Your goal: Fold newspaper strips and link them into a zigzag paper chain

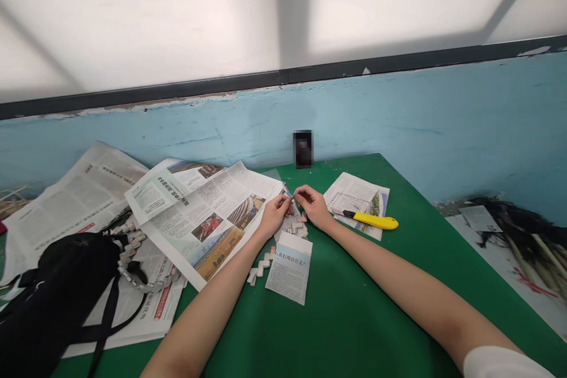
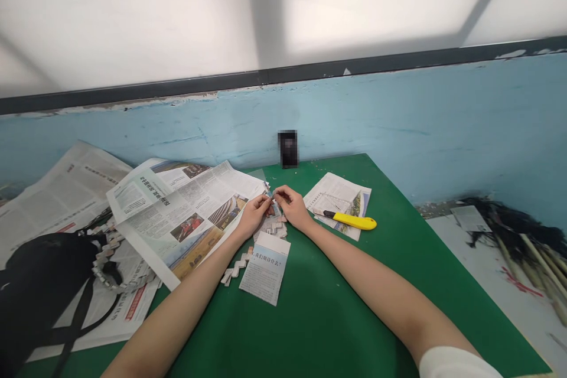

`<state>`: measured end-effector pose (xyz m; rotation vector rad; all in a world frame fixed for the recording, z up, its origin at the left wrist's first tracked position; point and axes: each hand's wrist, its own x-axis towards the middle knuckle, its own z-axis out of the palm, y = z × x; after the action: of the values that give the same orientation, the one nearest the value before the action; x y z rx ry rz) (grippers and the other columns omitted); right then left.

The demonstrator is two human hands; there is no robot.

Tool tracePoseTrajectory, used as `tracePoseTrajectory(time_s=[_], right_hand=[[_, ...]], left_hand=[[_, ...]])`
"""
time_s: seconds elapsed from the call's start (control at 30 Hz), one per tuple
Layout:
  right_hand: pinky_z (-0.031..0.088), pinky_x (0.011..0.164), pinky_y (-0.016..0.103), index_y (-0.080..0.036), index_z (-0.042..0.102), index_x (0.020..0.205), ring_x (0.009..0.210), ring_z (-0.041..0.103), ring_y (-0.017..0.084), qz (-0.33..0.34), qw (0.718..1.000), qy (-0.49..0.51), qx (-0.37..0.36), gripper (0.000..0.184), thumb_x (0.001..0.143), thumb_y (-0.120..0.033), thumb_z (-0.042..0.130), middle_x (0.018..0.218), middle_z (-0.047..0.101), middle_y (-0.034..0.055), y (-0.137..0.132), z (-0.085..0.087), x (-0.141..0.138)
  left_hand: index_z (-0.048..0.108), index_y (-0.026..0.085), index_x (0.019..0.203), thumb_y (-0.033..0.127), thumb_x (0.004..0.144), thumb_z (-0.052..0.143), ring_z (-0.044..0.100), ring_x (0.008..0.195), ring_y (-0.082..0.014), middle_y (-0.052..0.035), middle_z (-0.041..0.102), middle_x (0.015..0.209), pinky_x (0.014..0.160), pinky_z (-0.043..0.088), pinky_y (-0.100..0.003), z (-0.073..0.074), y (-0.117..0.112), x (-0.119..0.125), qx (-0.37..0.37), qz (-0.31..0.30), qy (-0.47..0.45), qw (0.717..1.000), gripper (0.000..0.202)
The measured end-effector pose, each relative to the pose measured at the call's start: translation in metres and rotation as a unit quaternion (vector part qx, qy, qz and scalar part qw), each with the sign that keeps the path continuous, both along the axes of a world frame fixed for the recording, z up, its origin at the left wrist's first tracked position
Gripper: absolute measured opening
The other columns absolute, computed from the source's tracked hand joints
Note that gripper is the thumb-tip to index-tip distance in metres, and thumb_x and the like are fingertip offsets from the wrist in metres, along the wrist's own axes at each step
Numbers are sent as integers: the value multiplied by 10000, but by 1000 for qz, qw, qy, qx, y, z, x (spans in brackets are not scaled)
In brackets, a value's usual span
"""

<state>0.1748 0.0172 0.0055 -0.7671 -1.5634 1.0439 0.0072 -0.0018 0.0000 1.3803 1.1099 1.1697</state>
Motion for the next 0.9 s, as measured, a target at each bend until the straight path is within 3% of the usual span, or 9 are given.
tracePoseTrajectory(time_s=[0.37,0.67,0.9], right_hand=[[446,642,268,-202,629,916,692,553,152,13,1000,-18,-2,263,963,-459,599,816,614,16,-4,5,1],[369,465,251,-200,650,805,524,470,129,59,993,-59,-85,355,848,-549,698,637,562,-15,-1,6,-3],[352,453,252,-183,674,803,508,454,130,28,990,-81,-111,380,846,-560,677,600,563,-16,7,-3,-6]], left_hand=[[602,178,799,529,893,639,542,551,-132,-7,641,634,576,431,-254,1,-1,0,15,37,2,999,365],[612,173,807,506,871,678,507,538,-112,15,594,630,560,413,-245,-4,4,-4,18,81,-58,995,345],[614,176,836,510,896,657,516,572,-120,10,601,652,585,420,-249,-1,0,-4,40,70,-39,996,343]])
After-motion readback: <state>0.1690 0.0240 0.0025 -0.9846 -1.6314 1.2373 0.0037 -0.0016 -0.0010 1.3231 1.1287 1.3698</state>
